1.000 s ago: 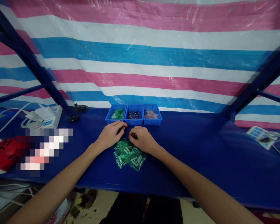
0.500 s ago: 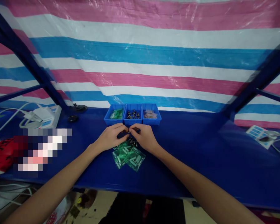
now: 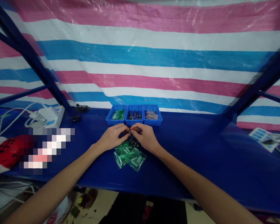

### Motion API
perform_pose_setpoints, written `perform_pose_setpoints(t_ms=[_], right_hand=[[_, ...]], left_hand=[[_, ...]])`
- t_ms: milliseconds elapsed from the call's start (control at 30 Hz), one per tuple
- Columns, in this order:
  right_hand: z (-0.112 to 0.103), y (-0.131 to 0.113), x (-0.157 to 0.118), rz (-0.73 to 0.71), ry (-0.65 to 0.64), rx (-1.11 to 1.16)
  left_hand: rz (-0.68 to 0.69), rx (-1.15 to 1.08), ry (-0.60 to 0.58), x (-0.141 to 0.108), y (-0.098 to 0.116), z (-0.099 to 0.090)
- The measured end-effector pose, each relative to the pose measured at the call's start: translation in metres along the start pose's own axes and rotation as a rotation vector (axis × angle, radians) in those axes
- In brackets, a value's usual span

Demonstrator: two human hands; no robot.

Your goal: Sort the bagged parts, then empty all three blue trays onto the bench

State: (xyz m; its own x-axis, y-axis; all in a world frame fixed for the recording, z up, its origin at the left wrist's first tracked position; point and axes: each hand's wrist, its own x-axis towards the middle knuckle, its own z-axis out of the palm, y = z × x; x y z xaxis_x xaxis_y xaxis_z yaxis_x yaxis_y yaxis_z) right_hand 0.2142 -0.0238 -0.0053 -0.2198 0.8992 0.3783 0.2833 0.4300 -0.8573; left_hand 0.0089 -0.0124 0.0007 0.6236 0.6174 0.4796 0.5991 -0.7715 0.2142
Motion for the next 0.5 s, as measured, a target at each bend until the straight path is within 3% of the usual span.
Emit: perform_pose_setpoints(t_ms=[500], right_hand=[[-0.0014, -0.0021, 0.0003, -0.031, -0.051, -0.108]], left_hand=[[-0.04, -0.063, 0.036, 0.001, 0.0026, -0.0022]])
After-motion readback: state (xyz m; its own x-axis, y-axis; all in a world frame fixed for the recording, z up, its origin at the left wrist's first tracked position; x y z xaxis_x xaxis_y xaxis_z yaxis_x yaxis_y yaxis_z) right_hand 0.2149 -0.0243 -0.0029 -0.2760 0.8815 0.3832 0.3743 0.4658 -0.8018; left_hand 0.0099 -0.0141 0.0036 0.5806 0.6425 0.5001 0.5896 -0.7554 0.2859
